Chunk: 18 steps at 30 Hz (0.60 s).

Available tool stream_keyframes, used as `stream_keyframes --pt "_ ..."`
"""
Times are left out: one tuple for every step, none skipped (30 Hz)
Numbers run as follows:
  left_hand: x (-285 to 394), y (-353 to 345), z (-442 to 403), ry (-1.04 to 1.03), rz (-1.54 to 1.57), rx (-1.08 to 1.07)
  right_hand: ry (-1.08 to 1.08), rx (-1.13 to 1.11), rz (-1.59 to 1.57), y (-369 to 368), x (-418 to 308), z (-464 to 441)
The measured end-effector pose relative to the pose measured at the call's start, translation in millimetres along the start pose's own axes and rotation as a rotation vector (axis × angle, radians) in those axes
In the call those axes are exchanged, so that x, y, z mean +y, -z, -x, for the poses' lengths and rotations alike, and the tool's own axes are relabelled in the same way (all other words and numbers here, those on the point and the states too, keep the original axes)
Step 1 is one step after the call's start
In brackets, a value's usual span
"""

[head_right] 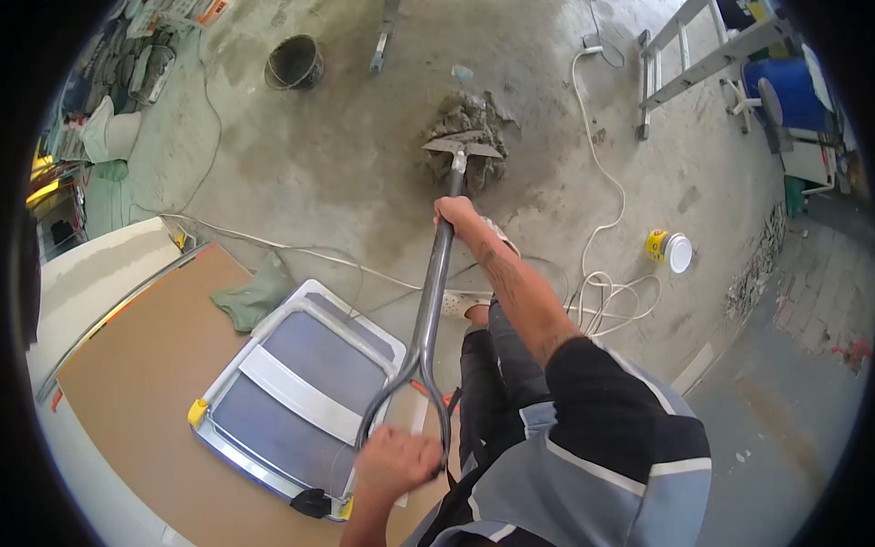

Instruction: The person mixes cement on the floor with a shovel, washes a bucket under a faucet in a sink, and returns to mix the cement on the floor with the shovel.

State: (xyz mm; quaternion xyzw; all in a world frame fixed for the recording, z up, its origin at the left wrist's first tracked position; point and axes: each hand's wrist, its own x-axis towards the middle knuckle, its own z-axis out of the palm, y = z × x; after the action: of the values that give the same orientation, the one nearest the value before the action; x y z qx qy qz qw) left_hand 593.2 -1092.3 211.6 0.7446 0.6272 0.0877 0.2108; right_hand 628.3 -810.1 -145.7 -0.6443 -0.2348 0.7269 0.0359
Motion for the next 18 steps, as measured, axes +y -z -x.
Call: stream_keyframes --pt "11 4 18 -0.003 0.005 -0.015 -0.004 0.006 -0.044 1 10 24" --pt "22 6 31 0.012 0.044 -0.063 0.018 0.010 -0.012 5 19 37" --pt "28 3 39 0.025 0.075 -0.104 0.016 0.014 -0.022 8 24 32" --pt "25 -16 44 0.016 0.017 -0.109 0.029 0.033 -0.055 9 32 25" --pt "14 -44 46 -0.010 -0.013 -0.129 0.041 0.050 -0.087 11 42 17" --pt "1 -72 43 -0.033 -0.050 -0.139 0.027 0.029 -0.119 13 44 1" --pt "-8 -90 40 -0.038 -0.026 -0.122 0.041 0.021 -0.129 11 46 -13" --pt "-17 -98 36 -0.044 -0.004 -0.104 0.033 0.055 -0.092 7 48 -25" --pt "-19 -88 31 -0.048 -0.013 -0.104 0.014 0.094 -0.052 7 47 -28" --pt "-20 -70 29 -0.009 0.014 -0.014 0.008 0.098 -0.065 5 44 -21" --pt "-21 -48 27 0.025 0.041 0.072 0.010 0.083 -0.084 0 35 -10" --pt "-15 -15 20 0.005 -0.017 0.127 0.013 0.065 -0.096 -5 25 1" --pt "-6 11 22 -0.002 -0.015 0.115 0.005 0.069 -0.107 -5 20 17" --pt "5 34 30 -0.032 -0.070 0.074 0.017 0.036 -0.143 -4 16 41" --pt "9 47 33 -0.069 -0.126 0.033 0.032 0.005 -0.184 -3 15 61" --pt "5 51 31 -0.088 -0.127 0.024 -0.004 0.006 -0.198 -2 15 74" --pt "0 51 27 -0.112 -0.126 -0.031 -0.005 0.012 -0.218 -1 15 65" --pt "-6 51 24 -0.135 -0.122 -0.090 -0.046 0.042 -0.218 -1 23 51"
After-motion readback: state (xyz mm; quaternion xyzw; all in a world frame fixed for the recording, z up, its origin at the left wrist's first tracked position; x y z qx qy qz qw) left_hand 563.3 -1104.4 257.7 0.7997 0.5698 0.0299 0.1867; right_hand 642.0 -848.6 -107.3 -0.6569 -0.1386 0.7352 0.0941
